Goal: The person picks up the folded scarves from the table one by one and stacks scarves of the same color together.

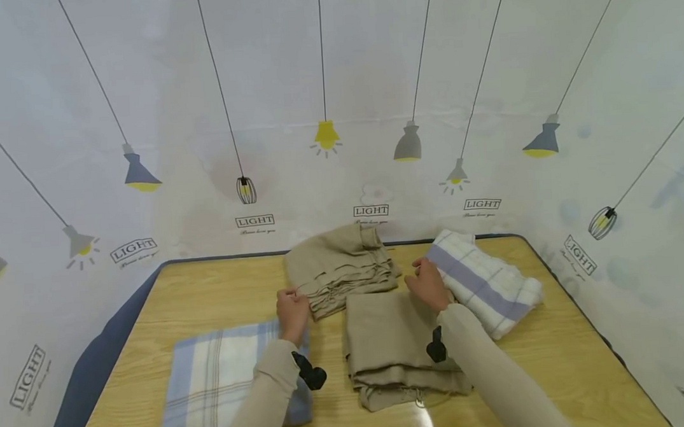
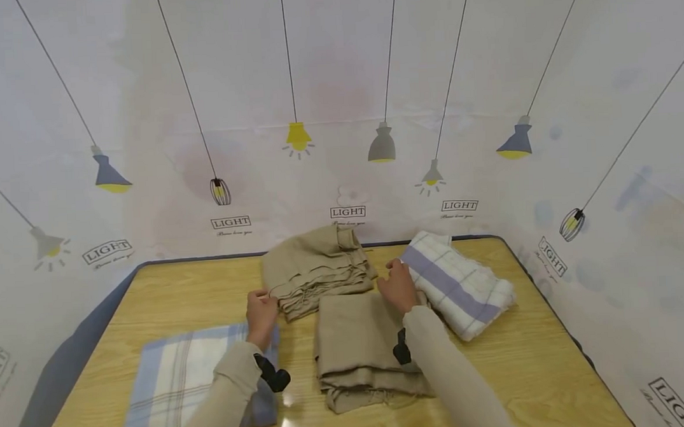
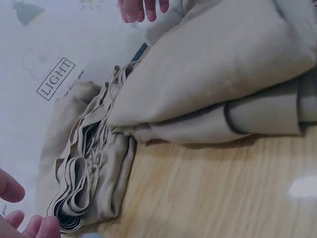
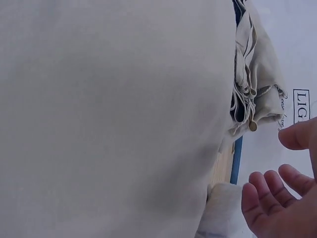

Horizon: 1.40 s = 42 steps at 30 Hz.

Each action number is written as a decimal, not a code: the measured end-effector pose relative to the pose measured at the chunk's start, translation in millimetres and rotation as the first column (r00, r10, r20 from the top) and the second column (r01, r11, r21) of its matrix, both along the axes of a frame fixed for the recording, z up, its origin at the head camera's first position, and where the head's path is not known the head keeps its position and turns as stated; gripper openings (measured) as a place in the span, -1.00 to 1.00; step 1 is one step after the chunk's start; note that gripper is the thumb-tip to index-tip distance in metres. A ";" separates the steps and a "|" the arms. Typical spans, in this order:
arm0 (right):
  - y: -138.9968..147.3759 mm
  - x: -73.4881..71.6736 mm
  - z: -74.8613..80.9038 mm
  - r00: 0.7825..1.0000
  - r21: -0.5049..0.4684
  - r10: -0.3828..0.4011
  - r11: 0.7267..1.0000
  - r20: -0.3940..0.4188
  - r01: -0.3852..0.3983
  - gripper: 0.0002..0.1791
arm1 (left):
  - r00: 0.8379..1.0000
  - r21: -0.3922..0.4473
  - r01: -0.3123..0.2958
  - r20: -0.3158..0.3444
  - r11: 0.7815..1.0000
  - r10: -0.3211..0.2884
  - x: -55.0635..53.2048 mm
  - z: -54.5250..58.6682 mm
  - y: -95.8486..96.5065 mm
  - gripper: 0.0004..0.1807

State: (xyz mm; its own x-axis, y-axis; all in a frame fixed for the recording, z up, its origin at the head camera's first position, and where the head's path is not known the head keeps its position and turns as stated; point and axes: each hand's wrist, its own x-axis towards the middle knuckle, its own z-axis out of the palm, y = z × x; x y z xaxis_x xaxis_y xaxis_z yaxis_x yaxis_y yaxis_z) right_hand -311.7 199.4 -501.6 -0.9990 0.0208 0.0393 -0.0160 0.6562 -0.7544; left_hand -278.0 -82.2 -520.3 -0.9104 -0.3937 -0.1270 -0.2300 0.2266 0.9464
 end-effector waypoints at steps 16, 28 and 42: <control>-18.9 -15.0 -4.3 0.991 -0.156 0.020 0.988 0.134 0.001 -0.33 | 0.994 0.121 0.059 0.089 0.991 -0.070 -13.7 -5.9 -17.2 -0.41; -28.7 -37.4 -24.3 0.973 -0.221 0.001 0.974 0.231 0.051 -0.19 | 0.988 0.314 -0.038 0.151 0.949 -0.011 -30.9 -1.6 -27.8 -0.32; -31.4 -43.3 -29.6 0.964 -0.367 0.025 0.927 0.265 0.077 -0.19 | 0.987 0.403 -0.025 0.157 0.915 -0.042 -38.4 -4.8 -13.7 -0.33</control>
State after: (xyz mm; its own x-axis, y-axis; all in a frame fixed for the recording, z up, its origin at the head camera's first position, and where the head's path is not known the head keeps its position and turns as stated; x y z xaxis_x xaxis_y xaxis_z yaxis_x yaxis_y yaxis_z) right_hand -355.0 168.0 -531.2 -0.9714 0.0089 -0.2374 0.2272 0.3258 -0.9177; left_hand -316.4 -95.9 -525.1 -0.8680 -0.2711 -0.4160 -0.3844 -0.1634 0.9086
